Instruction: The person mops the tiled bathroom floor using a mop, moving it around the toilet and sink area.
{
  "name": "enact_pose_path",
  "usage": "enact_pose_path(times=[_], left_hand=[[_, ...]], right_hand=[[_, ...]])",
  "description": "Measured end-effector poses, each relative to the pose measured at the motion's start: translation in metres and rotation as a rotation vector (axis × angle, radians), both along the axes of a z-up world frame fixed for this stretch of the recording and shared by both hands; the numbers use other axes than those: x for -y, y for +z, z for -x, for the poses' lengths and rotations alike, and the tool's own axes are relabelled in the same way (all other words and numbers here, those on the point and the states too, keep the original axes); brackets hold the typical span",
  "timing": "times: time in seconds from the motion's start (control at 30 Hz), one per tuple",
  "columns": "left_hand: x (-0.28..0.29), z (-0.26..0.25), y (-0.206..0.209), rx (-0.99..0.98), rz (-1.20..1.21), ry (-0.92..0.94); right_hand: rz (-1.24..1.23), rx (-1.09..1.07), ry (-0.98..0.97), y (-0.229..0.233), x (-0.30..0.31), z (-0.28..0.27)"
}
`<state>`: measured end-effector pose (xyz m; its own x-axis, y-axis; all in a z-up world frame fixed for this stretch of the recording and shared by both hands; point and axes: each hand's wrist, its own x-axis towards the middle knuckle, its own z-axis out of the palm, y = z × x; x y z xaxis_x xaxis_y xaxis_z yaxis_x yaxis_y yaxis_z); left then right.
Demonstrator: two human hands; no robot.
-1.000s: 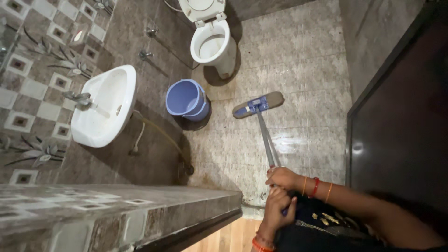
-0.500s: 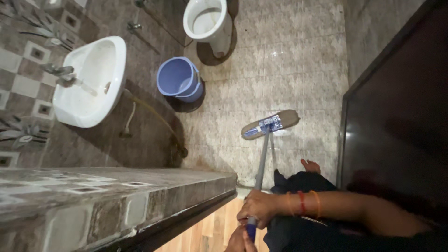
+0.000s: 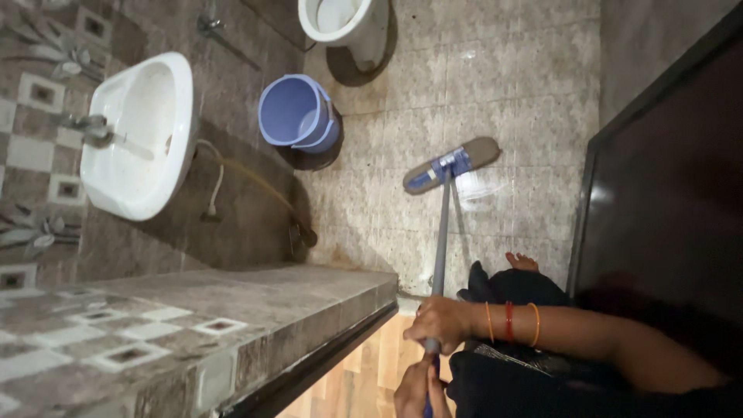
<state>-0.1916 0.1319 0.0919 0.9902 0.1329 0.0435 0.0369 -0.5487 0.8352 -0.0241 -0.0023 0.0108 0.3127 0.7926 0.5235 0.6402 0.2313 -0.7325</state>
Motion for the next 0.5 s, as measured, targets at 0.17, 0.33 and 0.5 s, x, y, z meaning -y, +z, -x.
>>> enact_pose_path(times=[0.17,0.33,0.5], left_hand=[[0.038,-0.093,0.009,0.078,-0.092,-0.226],[0.093,-0.175,-0.073,0.209,-0.119,-0.306],[0.168,-0.244,-0.148,0.251,-0.19,-0.35]], right_hand=[[0.196,0.067,-0.215,-0.059,0.026,-0.056],[0.376,0.161,-0.399,-0.122,0.088,-0.14],[0.547,-0.032,-0.602,-0.153,0.16,-0.196]])
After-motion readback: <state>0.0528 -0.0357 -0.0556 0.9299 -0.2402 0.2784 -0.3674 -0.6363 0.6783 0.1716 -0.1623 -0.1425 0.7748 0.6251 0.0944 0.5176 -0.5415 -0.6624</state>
